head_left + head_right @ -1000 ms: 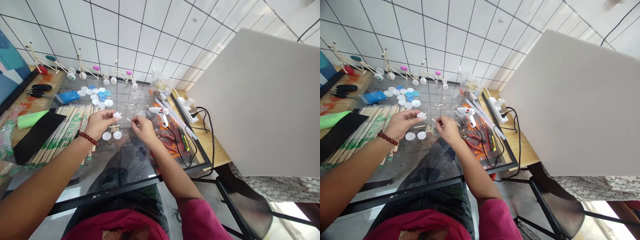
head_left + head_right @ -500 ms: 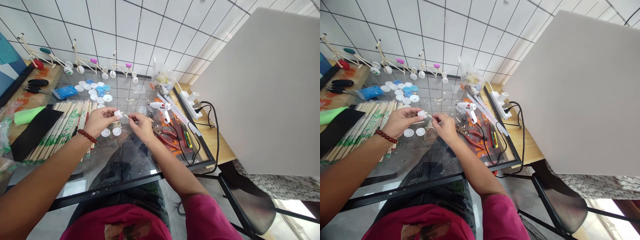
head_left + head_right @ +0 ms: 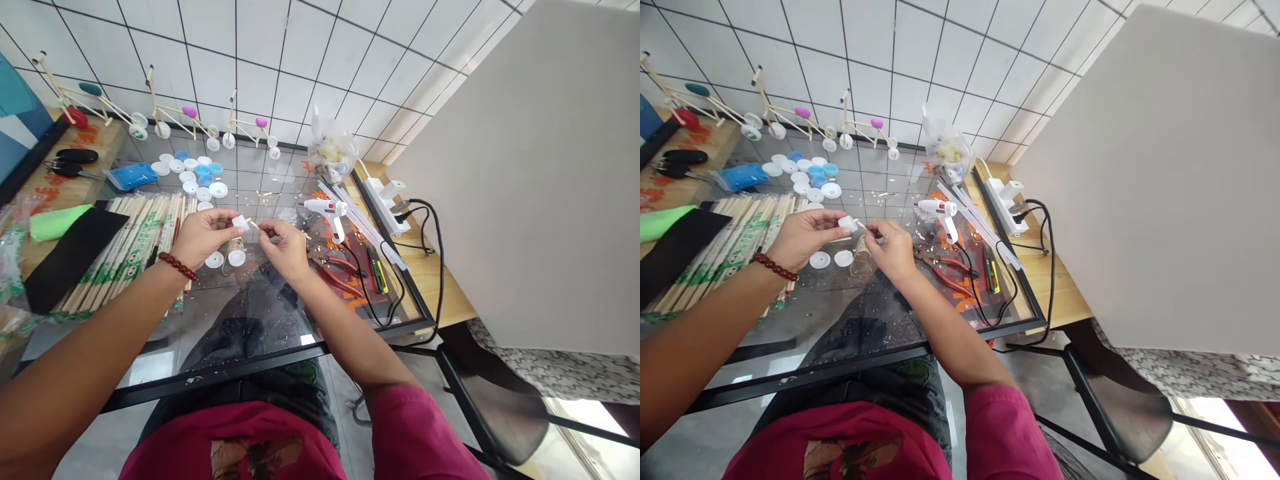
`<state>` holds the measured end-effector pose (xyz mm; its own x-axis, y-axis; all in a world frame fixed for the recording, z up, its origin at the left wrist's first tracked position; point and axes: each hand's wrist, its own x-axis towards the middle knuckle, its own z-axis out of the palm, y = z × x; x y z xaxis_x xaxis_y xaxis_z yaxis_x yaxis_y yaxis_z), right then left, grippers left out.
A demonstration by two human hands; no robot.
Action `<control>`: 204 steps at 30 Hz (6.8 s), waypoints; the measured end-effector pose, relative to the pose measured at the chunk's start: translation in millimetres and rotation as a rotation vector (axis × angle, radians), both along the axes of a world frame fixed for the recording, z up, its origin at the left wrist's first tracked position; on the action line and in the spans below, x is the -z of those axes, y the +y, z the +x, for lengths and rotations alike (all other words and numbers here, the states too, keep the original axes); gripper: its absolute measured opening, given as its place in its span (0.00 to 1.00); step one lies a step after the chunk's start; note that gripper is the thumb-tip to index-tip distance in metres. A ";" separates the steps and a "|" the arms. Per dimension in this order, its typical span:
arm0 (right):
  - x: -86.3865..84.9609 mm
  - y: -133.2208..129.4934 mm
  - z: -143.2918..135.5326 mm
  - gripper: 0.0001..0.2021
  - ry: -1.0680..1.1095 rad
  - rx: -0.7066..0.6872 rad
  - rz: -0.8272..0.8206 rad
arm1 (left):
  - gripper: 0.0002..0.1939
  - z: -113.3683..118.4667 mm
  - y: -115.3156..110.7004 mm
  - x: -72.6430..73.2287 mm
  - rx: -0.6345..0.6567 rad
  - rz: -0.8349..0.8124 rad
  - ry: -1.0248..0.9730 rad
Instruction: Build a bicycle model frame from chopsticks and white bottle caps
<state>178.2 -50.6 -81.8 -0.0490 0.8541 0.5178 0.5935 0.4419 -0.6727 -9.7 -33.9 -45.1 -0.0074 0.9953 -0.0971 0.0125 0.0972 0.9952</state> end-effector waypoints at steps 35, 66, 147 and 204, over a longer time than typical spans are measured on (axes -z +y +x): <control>-2.4 -1.9 -1.0 0.05 -0.135 0.022 -0.081 | 0.22 2.6 -5.1 -0.6 0.025 0.051 0.237; -1.3 -0.7 -0.1 0.03 -0.218 0.030 -0.065 | 0.17 9.1 -9.5 -6.9 0.019 0.073 0.434; -45.2 -15.3 22.7 0.14 -0.764 -0.103 -0.263 | 0.17 5.3 -4.6 -5.6 -0.003 0.024 0.402; -30.6 -8.0 1.9 0.15 -0.651 -0.006 -0.269 | 0.16 10.9 -7.3 1.9 0.044 0.160 0.780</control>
<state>180.1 -58.7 -51.3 -0.2822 0.9471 0.1531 0.9106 0.3146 -0.2681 1.2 -41.2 -47.0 0.0256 0.9976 0.0637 0.7115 -0.0629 0.6999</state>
